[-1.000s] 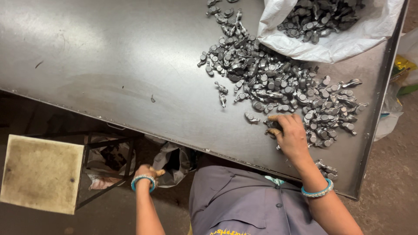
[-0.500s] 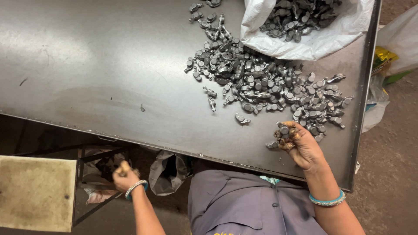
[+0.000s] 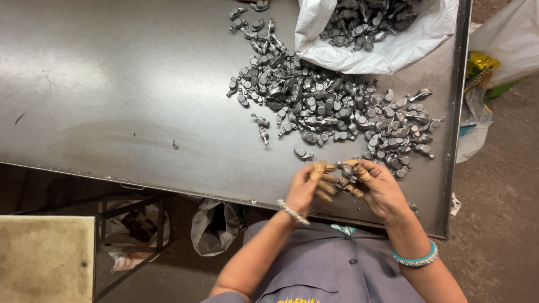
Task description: The person picks small metal castings one at a time from a pile on a metal table, turns and inspects each piece in both hands, and places accepted pieces into a bag or bin below the table edge. They occasionally reach into the bag of parts at the top of the table to bring more pieces onto the work surface.
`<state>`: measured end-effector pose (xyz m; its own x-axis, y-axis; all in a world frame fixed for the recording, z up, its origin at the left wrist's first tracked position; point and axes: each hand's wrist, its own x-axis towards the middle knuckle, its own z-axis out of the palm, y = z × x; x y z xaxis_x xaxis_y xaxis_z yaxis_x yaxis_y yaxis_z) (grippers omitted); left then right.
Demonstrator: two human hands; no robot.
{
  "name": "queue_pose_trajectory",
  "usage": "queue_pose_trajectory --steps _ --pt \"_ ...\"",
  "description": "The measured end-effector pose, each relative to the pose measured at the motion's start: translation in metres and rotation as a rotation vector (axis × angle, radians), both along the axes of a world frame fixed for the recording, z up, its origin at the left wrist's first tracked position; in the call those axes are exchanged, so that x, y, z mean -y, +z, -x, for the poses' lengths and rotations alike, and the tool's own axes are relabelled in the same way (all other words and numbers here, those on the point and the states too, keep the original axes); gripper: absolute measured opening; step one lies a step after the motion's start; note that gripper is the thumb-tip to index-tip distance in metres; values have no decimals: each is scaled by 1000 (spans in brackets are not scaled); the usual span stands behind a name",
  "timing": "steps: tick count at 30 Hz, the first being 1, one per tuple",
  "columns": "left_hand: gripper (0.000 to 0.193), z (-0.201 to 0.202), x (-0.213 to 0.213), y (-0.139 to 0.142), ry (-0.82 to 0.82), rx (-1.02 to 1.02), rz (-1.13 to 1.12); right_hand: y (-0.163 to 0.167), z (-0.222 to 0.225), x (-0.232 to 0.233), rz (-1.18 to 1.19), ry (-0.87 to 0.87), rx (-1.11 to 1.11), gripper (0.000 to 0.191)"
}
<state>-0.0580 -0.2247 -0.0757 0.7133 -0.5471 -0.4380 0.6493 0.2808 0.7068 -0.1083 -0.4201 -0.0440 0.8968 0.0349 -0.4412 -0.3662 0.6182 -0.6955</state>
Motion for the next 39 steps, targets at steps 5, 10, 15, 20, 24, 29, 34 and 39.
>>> queue_pose_trajectory --steps 5,10,15,20,24,29,34,39 --pt "53 3 19 -5 92 -457 171 13 -1 -10 767 78 246 29" --pt "40 -15 1 2 171 -45 -69 37 2 -16 1480 213 418 37" --pt "59 -51 -16 30 66 717 -1017 27 9 -31 1766 339 551 36" --pt "72 -68 -14 37 -64 816 -1048 -3 13 -6 1083 91 240 27" --pt "68 -66 -8 24 -38 893 -1001 -7 19 19 343 -168 94 30" --pt "62 -36 11 11 -51 862 -893 0 24 31 61 -232 148 39" --pt "56 -19 19 11 -86 815 -824 -1 24 32 52 -255 204 39" --pt "46 -12 12 16 23 739 -694 -6 26 33 103 -253 215 38"
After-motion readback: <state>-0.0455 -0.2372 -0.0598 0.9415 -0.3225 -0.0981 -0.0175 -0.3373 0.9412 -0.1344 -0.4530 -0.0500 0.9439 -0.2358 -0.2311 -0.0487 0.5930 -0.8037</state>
